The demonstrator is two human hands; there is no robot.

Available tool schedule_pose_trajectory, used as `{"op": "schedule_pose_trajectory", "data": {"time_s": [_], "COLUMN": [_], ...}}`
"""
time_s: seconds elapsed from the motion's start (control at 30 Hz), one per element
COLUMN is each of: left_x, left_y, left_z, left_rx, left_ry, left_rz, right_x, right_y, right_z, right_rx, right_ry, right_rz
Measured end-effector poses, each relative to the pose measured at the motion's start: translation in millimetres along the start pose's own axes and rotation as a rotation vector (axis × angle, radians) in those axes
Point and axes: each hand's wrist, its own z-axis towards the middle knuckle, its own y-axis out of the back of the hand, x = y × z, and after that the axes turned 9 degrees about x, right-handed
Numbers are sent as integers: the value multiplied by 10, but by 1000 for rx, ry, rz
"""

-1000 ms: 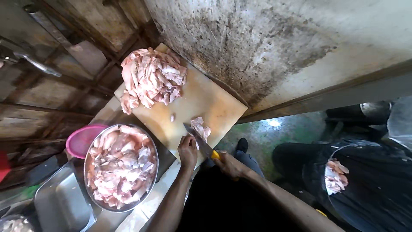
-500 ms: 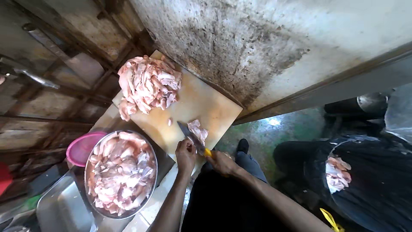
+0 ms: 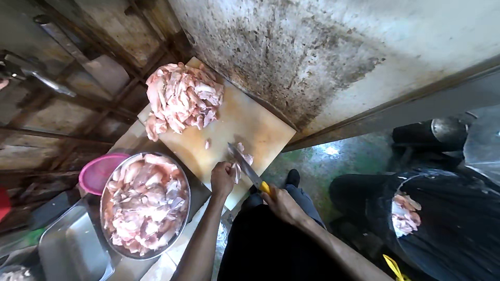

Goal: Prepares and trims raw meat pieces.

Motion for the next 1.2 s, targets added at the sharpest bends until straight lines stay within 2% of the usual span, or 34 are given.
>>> {"op": "schedule_pose_trajectory", "data": {"time_s": [0.13,0.27,0.4,0.53,0.7,0.77,0.97,1.07,1.2], "left_x": [-15,132,305,165,-272,-438,-814,-721,-333], "left_y": [24,61,-24,-196,-315,-312,-206,-112,338], "left_z": [-26,-165,-241,-267,-53,91,290,294,297], "left_rx": [15,-9,-66,-136,-247,-215,84,155,145], "left_ry": [62,109,58,-70,-70,-64,-146,-189,-107], "left_rz": [-29,-127,-198,-140,93,140,312,361,96], "right_x": [1,-64,-168,-297,-427,-476,-712,-800,-1108], "right_y": [17,38,-42,-71,65,114,74,55,-37], "right_z": [-71,-141,-205,-270,-341,-388,-506,-653,-904], "right_rx": [-50,3,9,-149,-372,-418,-460,-439,-452], "right_ry": [-8,34,57,32,-19,-20,-40,-84,-129], "right_rz": [-6,-135,-205,-126,-69,-55,-14,-19,-5]}}
